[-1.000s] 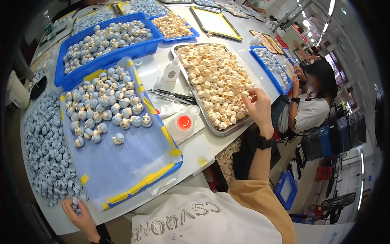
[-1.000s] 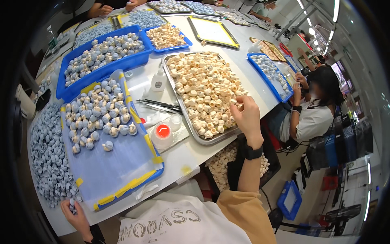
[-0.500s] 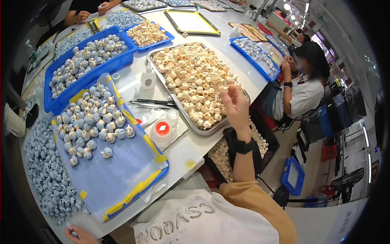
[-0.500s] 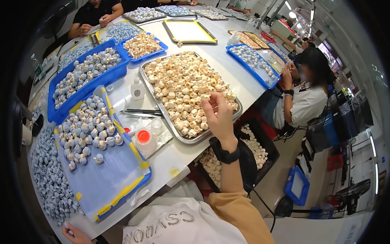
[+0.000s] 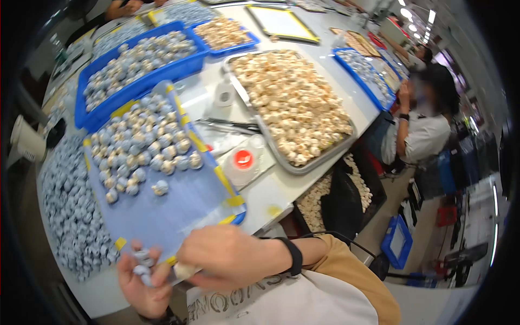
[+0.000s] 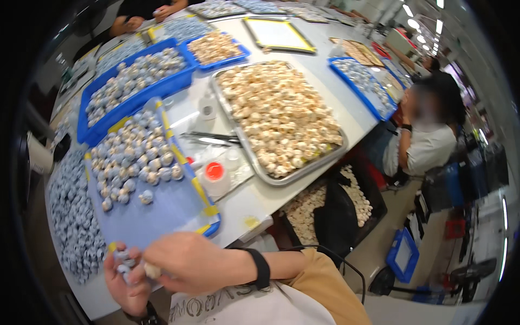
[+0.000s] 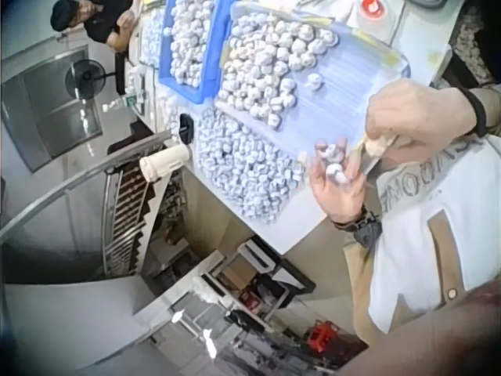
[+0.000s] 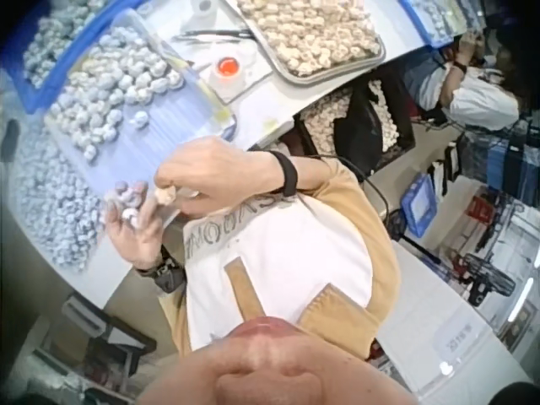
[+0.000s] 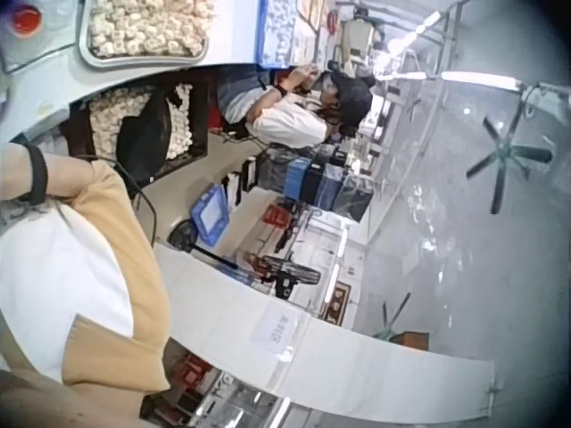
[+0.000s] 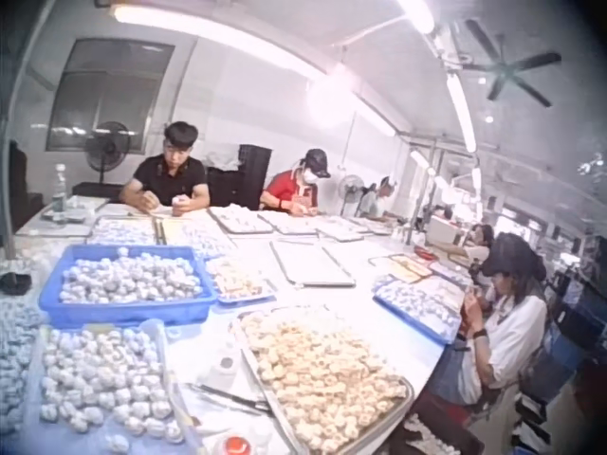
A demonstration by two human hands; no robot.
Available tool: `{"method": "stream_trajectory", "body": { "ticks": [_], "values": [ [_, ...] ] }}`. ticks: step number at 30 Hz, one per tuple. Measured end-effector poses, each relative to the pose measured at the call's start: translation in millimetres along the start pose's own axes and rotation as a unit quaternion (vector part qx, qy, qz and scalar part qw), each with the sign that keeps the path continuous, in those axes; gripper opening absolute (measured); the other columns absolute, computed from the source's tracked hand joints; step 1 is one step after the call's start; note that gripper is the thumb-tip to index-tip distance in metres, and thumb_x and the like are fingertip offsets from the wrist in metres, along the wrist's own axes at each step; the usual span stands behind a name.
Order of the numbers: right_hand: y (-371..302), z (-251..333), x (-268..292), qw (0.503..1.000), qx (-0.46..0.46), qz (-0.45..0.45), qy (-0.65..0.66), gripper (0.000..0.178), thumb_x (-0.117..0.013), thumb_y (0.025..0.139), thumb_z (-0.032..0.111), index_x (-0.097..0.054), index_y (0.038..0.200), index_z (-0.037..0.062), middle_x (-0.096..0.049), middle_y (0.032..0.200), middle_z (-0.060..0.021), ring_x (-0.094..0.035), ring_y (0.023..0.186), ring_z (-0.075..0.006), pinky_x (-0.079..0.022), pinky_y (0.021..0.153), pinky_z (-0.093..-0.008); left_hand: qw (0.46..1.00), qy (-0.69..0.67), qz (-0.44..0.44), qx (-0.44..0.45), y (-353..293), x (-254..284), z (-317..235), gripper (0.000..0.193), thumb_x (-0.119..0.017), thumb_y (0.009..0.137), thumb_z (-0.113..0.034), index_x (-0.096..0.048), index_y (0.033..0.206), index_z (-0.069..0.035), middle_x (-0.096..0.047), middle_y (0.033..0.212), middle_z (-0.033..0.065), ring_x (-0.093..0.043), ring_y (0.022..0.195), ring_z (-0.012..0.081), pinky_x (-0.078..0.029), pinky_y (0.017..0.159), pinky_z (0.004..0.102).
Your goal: The person repeatedly picks up small blue and white components from trays on a table, fits them together by hand, and places the assembled units onto a blue mat. The process is continuous and repetitive, with the person handling items one at a time.
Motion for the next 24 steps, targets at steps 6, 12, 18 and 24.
{"method": "stream_trajectory", "body": {
  "ticks": [6, 12, 18, 24],
  "values": [
    [-5.8, -8.3, 16.7, 0.999, -0.025, -0.027, -0.018, 0.029, -0.066, 0.063, 0.004, -0.056, 0.09, 0.0042, -0.055, 0.076, -0.0073, -0.055, 0.062, -0.0252, -0.043, 0.053, -0.0338, 0.95, 0.302, 0.069, 0.027, 10.7, -5.6, 22.2, 0.02, -0.048, 0.09, -0.013, -0.05, 0.105, 0.0, -0.052, 0.103, 0.0146, -0.055, 0.058, 0.0148, -0.043, 0.043, 0.0223],
    [-4.2, 7.3, 4.5, 0.994, 0.042, -0.001, -0.104, 0.029, -0.067, 0.064, 0.004, -0.059, 0.092, 0.0037, -0.059, 0.081, -0.0061, -0.055, 0.062, -0.0184, -0.043, 0.052, -0.0293, 0.905, 0.42, 0.051, -0.033, 12.1, -12.6, 14.3, 0.018, -0.061, 0.083, -0.003, -0.052, 0.097, 0.002, -0.055, 0.092, 0.0094, -0.056, 0.059, 0.0096, -0.046, 0.047, 0.0204],
    [-5.9, 10.8, -0.9, 0.998, 0.029, 0.023, -0.056, 0.029, -0.068, 0.068, 0.006, -0.061, 0.096, 0.0016, -0.059, 0.084, -0.0087, -0.057, 0.066, -0.0189, -0.046, 0.055, -0.0291, 0.869, 0.492, 0.027, -0.041, 11.9, -15.7, 9.5, 0.023, -0.069, 0.076, 0.0, -0.054, 0.093, 0.002, -0.058, 0.086, 0.007, -0.059, 0.06, 0.0083, -0.046, 0.048, 0.0207],
    [-13.1, 2.8, 7.5, 0.998, -0.01, -0.028, 0.052, 0.033, -0.073, 0.068, 0.003, -0.062, 0.1, 0.0011, -0.061, 0.087, -0.0102, -0.06, 0.07, -0.0218, -0.049, 0.058, -0.0294, 0.864, 0.498, 0.028, -0.064, 12.0, -18.0, 10.0, 0.019, -0.068, 0.077, 0.0, -0.056, 0.091, 0.002, -0.06, 0.081, 0.0074, -0.058, 0.056, 0.0084, -0.045, 0.048, 0.02]
  ]
}}
Point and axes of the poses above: each hand's wrist, its own y-axis towards the middle knuckle, its own x-axis out of the back of the hand, z = x × y, the point moved 10 cm from there along y, towards the middle knuckle
